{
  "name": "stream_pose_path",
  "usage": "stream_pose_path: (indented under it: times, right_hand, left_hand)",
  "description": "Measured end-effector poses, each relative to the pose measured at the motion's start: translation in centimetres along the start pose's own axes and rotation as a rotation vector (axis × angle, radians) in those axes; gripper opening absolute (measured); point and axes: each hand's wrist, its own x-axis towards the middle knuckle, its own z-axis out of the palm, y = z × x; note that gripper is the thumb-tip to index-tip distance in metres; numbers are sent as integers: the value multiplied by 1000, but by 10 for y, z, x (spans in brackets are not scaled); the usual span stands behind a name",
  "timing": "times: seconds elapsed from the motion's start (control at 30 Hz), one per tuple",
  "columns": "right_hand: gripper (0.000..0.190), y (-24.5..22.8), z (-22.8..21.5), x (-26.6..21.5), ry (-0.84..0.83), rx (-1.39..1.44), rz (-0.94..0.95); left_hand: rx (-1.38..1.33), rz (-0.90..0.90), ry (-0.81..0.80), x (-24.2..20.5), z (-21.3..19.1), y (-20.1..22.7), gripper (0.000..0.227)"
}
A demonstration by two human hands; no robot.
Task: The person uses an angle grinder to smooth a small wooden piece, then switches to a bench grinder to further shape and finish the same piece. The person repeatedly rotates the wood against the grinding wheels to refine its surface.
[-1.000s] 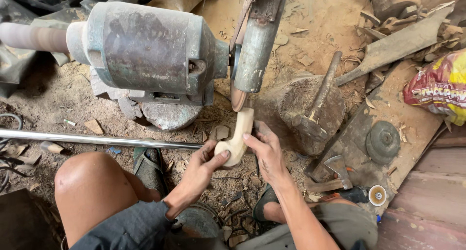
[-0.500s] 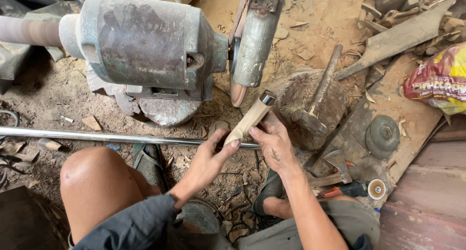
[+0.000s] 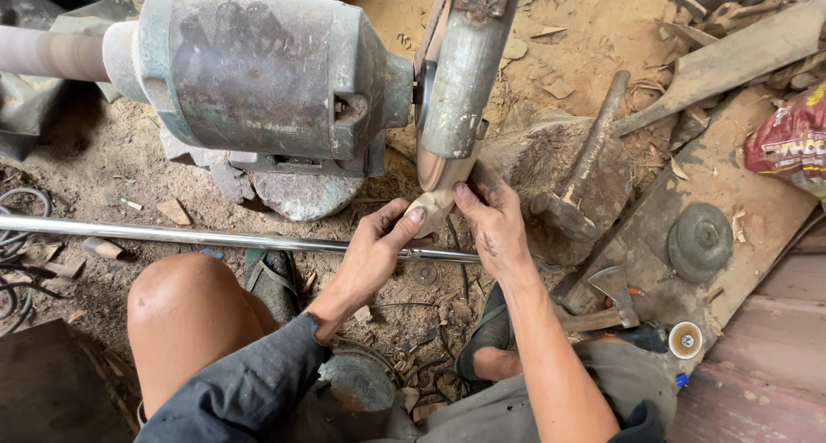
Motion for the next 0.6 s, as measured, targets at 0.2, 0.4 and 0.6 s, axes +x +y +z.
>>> stream_pose_path:
  times: [0.2,0.4,0.6]
  right_hand:
    - [55,-2,4,6,8,-44,-14]
    - [57,7,4,7,5,-95,-26]
    - [61,14,4,5,-2,-113,0]
  left_hand:
    - [-96,-7,-7,7,-2,-2,43]
    - [-103,-4,5,3,-2,-2,44]
    - [-103,-110,38,-4,-4,-3,44]
